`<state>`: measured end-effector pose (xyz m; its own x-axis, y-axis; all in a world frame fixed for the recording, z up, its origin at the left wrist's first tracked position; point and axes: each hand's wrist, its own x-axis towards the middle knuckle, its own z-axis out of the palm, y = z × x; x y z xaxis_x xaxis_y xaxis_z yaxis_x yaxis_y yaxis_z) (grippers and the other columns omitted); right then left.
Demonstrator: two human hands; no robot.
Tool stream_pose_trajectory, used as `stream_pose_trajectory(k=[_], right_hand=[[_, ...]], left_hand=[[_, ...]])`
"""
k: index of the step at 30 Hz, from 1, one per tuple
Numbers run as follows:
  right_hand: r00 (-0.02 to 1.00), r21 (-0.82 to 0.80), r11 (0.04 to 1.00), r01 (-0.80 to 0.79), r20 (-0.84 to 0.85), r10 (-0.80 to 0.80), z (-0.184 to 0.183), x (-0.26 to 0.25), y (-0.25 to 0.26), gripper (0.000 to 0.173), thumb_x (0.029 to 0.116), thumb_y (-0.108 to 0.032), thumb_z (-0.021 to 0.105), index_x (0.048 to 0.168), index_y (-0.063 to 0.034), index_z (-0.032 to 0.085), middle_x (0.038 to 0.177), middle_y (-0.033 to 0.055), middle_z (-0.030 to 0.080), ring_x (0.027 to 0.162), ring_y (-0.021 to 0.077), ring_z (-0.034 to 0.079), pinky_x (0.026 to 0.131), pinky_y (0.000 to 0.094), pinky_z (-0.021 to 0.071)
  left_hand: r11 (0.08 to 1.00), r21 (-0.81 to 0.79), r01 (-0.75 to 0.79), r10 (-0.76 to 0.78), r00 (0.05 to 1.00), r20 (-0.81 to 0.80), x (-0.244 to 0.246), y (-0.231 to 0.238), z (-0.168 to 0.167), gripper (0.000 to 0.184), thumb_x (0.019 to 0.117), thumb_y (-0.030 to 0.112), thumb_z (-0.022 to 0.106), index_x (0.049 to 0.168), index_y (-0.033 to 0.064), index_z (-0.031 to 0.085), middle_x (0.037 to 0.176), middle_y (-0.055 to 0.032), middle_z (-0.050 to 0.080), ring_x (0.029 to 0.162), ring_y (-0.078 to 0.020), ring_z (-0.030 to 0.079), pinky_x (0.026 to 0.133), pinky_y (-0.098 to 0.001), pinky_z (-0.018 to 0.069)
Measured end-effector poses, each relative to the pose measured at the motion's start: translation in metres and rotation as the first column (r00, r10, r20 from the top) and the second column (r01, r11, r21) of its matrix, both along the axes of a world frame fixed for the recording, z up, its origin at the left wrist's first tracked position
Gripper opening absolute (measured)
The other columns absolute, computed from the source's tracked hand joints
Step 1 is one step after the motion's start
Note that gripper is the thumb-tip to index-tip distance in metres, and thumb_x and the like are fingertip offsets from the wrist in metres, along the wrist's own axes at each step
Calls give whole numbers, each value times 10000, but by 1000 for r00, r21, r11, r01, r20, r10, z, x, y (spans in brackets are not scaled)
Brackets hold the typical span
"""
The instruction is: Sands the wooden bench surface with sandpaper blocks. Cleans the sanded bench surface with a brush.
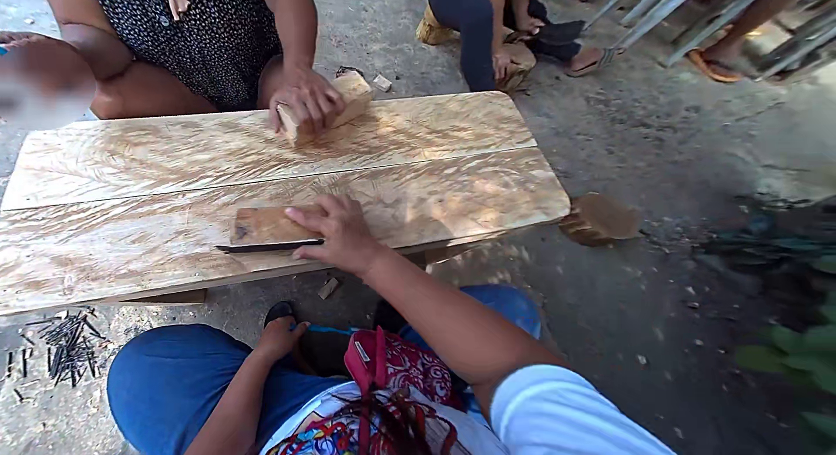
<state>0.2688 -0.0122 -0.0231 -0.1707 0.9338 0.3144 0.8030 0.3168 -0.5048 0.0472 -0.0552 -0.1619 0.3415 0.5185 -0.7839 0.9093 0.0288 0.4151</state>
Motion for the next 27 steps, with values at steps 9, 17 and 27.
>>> stream_pose_trajectory(k=[9,17,27], right_hand=[[999,62,997,41,27,-43,4,54,-14,556,810,-374,852,1337,-265,715,1184,198,697,1070,406,643,889,626,463],[703,-153,689,708,243,-669,9,318,-123,702,874,-460,798,1503,-259,558,1467,244,547,1331,554,455,1009,793,286],[931,-59,934,354,-71,-357,-3,232,-72,683,731,-313,904,1341,-87,697,1300,260,636,1217,469,554,1035,661,406]], left_hand=[[999,34,20,-18,999,-40,-6,-3,-4,542,1078,408,508,1125,-113,650,1108,-336,646,1097,-469,622,980,-646,444],[999,36,-16,18,998,-67,-23,-11,-11,535,1079,409,510,1102,-104,658,1085,-318,653,1064,-448,628,969,-620,447],[998,23,50,-49,996,-74,-9,-5,-8,548,1078,424,505,1126,-102,654,1114,-328,651,1109,-457,623,991,-627,440]])
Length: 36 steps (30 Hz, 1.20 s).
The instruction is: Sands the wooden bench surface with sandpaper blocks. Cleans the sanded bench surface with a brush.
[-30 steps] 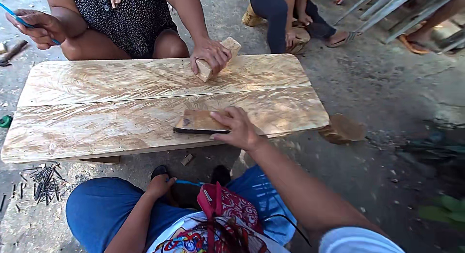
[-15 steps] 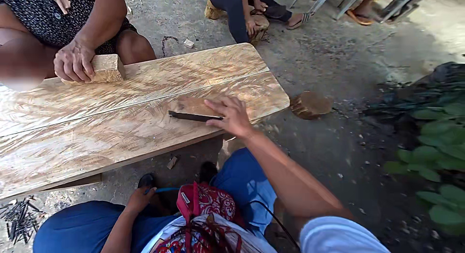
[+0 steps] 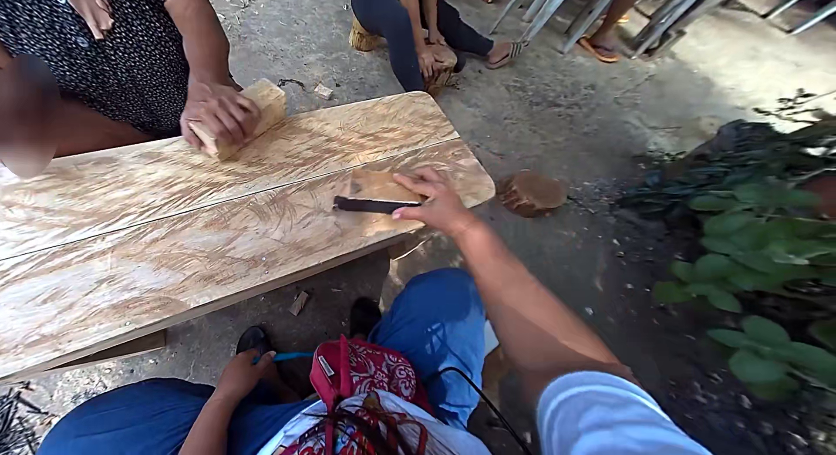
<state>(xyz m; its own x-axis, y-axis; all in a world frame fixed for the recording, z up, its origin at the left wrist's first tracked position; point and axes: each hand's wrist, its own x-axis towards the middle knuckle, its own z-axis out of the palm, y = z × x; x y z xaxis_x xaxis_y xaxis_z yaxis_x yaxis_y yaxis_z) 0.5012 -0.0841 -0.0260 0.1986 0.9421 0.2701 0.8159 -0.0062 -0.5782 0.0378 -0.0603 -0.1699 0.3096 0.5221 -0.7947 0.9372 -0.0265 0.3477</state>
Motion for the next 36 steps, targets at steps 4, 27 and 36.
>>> stream_pose_trajectory(k=[4,27,36], right_hand=[[968,55,973,-225,125,216,-4,-116,51,630,762,-422,883,1344,-255,711,1251,179,673,1125,411,599,931,623,463],[990,-265,958,112,108,-86,24,24,26,717,817,-222,872,1473,-169,589,1472,228,536,1343,503,462,1097,698,342],[974,-186,975,-119,167,151,22,-141,30,613,889,-302,808,1463,-336,594,1428,221,559,1266,473,505,1007,653,388]], left_hand=[[1000,7,22,-22,1000,-4,13,5,-2,546,1077,430,504,1106,-94,654,1102,-314,652,1092,-442,625,983,-615,449],[998,27,-57,57,998,0,-5,-2,-2,534,1079,417,509,1070,-98,651,1037,-306,651,1016,-432,632,931,-624,456],[997,36,75,-74,997,-25,25,-1,6,538,1079,413,510,1100,-106,649,1064,-321,650,1058,-450,625,964,-621,446]])
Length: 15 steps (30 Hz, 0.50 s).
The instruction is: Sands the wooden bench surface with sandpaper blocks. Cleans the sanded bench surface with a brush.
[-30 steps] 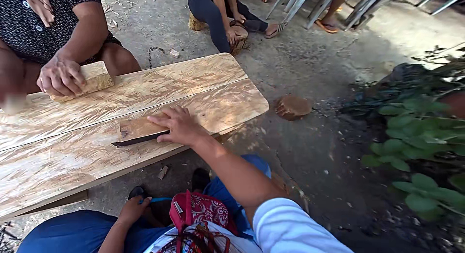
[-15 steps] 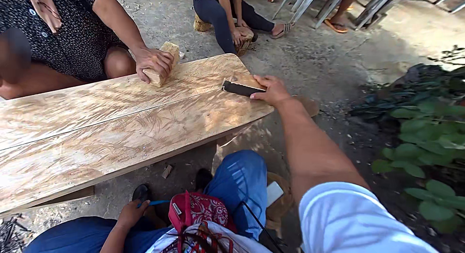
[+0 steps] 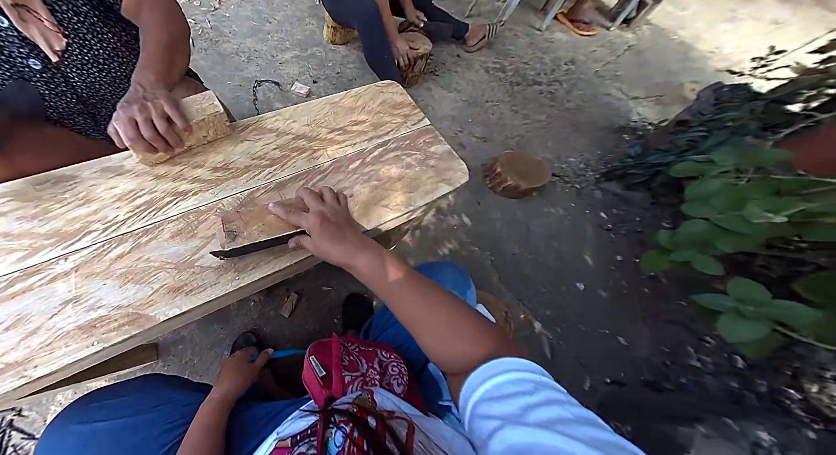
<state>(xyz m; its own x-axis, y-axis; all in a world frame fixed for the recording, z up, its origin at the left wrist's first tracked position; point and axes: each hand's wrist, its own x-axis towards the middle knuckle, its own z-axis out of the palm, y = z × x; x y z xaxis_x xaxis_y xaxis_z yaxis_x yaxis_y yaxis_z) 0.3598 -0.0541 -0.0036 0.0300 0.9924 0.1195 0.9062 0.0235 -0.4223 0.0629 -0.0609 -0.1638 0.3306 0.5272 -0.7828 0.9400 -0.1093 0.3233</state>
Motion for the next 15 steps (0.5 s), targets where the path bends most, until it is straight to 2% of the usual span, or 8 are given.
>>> stream_pose_trajectory(k=[2,4,9,12,15], right_hand=[[996,16,996,84,9,-84,0,36,-20,593,891,-282,799,1451,-331,609,1415,225,577,1264,489,519,1004,690,384],[974,-32,974,224,46,-222,3,89,-48,603,906,-280,787,1471,-340,586,1467,205,554,1308,504,489,995,731,358],[808,-170,790,590,139,-573,6,236,-101,691,946,-282,758,1568,-265,457,1556,251,442,1367,599,394,1000,832,292],[791,-206,764,611,138,-596,7,270,-104,722,945,-243,764,1583,-214,426,1559,267,424,1388,569,401,1061,781,313],[879,-168,863,477,110,-464,7,240,-85,723,921,-234,789,1561,-168,460,1527,277,453,1390,540,418,1086,745,331]], left_hand=[[1000,5,13,-13,1000,11,1,2,-3,542,1079,422,506,1082,-101,650,1038,-310,652,1029,-438,631,945,-613,456],[1000,5,4,-4,1000,28,-2,3,-8,543,1078,419,509,1082,-105,649,1034,-312,651,1021,-440,632,941,-614,458],[1000,10,-16,16,1000,13,-15,1,-8,536,1075,411,521,1084,-106,659,1065,-326,655,1062,-462,629,958,-629,454],[1000,18,-5,5,1000,-2,-18,-3,-3,539,1077,421,511,1091,-97,660,1086,-325,658,1088,-466,627,970,-636,446],[999,19,-33,33,999,26,-21,-2,-7,534,1077,414,514,1078,-100,659,1067,-325,656,1073,-464,627,961,-636,447]])
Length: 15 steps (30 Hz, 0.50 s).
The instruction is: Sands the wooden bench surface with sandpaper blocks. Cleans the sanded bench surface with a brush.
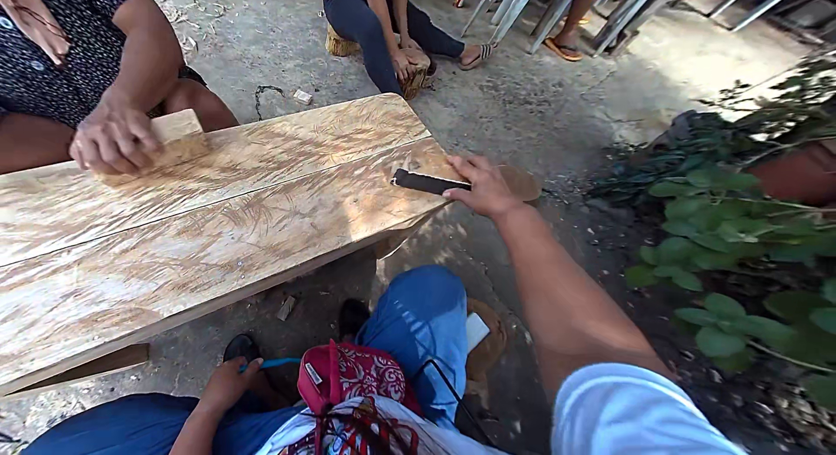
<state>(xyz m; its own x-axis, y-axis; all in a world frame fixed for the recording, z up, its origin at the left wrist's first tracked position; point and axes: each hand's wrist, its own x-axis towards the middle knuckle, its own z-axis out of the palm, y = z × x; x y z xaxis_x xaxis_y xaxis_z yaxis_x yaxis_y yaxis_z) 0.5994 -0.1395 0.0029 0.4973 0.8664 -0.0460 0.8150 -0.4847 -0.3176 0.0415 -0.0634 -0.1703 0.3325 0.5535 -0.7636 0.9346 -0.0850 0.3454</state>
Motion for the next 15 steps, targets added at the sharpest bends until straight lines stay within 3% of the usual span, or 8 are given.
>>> stream_pose_trajectory(k=[3,8,11,15], right_hand=[[967,132,958,-253,15,254,-10,-85,34,673,867,-257,828,1482,-161,574,1470,300,511,1313,568,472,1038,747,370],[875,128,869,-479,-8,484,-6,-235,85,623,912,-340,782,1491,-347,555,1480,257,511,1294,513,488,991,680,411],[857,102,854,-511,-22,515,-2,-241,83,628,944,-337,747,1523,-374,507,1513,249,479,1309,504,480,1024,669,386],[930,141,921,-363,-4,367,-5,-160,47,606,925,-274,768,1492,-335,561,1491,245,519,1278,525,515,1030,716,373]], left_hand=[[1000,-11,-7,7,1000,19,2,3,-4,534,1074,411,522,1052,-106,655,1033,-316,655,1030,-457,631,938,-632,455],[999,-26,46,-46,999,-19,16,6,-1,544,1077,421,511,1093,-104,652,1078,-319,651,1067,-452,625,967,-620,449],[997,-21,79,-80,996,-37,23,3,3,537,1077,417,512,1089,-99,656,1083,-316,653,1075,-446,627,976,-614,448],[996,-34,81,-83,996,-40,25,3,0,530,1078,405,514,1091,-106,653,1082,-325,652,1077,-452,628,979,-617,448]])
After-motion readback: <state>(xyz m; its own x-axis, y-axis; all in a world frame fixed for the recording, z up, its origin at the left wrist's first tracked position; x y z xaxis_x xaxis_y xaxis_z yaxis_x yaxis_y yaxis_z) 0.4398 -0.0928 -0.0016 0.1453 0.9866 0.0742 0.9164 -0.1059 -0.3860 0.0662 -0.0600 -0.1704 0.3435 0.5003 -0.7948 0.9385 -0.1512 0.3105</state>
